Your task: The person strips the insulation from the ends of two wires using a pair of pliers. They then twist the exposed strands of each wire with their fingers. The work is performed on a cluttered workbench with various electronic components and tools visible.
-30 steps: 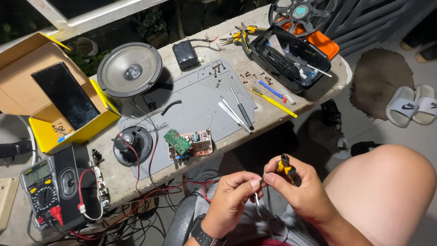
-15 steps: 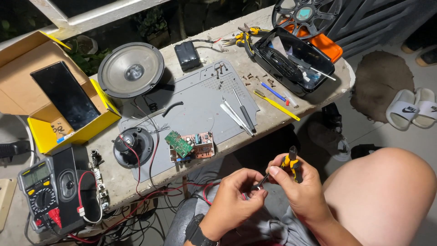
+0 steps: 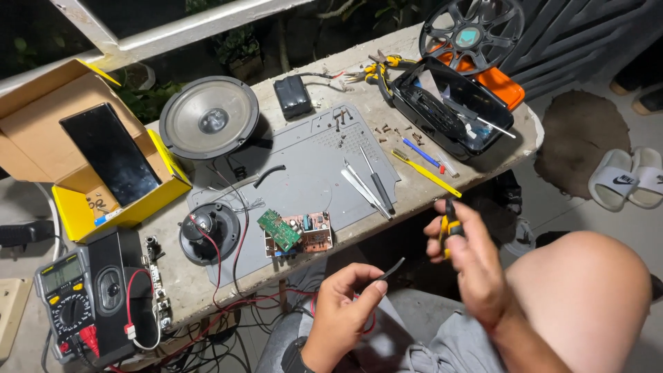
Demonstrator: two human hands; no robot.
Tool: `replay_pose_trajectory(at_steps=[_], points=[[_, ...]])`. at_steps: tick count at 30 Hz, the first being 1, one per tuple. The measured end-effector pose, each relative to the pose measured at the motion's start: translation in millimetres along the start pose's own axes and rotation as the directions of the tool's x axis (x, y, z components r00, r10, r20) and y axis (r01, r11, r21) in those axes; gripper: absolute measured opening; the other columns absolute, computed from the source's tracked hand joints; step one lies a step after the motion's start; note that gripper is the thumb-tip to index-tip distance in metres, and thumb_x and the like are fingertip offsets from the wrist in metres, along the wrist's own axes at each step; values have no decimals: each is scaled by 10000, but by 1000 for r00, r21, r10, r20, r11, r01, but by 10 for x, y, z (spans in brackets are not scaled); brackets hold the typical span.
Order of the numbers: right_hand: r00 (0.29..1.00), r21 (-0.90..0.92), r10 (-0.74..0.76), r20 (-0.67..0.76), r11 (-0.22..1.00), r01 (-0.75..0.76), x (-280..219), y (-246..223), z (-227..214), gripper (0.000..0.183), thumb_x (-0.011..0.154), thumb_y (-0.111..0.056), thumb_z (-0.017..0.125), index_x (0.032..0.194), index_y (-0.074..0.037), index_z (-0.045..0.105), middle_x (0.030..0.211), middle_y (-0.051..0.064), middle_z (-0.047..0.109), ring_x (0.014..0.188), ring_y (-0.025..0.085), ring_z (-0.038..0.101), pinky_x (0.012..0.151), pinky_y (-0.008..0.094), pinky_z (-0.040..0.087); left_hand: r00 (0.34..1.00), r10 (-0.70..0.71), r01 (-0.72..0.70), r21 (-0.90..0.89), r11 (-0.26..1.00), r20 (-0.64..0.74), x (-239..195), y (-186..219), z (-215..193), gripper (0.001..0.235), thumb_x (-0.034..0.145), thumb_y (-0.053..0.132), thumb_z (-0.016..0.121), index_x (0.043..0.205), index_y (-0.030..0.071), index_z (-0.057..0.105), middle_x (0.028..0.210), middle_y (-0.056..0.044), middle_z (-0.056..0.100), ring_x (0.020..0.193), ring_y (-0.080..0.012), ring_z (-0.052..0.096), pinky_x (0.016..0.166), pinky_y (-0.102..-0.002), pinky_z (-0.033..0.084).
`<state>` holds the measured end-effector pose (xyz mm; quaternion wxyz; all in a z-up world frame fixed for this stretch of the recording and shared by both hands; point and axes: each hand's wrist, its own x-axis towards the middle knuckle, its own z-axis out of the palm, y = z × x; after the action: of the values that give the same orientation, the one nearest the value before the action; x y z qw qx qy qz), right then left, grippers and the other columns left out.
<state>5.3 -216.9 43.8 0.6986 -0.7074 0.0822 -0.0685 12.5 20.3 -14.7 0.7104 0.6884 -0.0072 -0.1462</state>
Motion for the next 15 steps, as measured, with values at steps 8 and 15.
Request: replay_pose_trajectory(at_steps=[8, 15], points=[[938, -837, -343, 44, 500, 222, 652, -252, 156, 611, 999, -286, 721, 1557, -82, 578, 1441, 215, 633, 1339, 457, 664, 1178, 577, 501, 996, -70, 82, -361, 929, 47, 63, -206, -133, 154, 972, 33, 934, 1091, 34, 838, 915, -25, 787, 818, -100, 669, 775, -278, 545], [804, -945, -532, 266, 20, 326, 904, 47, 362, 461, 1014, -449, 857, 1344, -153, 729, 1289, 174, 691, 1122, 425, 675, 950, 533, 624, 992, -104, 122, -405, 906, 66, 138, -321, -251, 107, 977, 40, 846, 1082, 25, 825, 946, -94, 818, 732, -144, 631, 711, -299, 542]])
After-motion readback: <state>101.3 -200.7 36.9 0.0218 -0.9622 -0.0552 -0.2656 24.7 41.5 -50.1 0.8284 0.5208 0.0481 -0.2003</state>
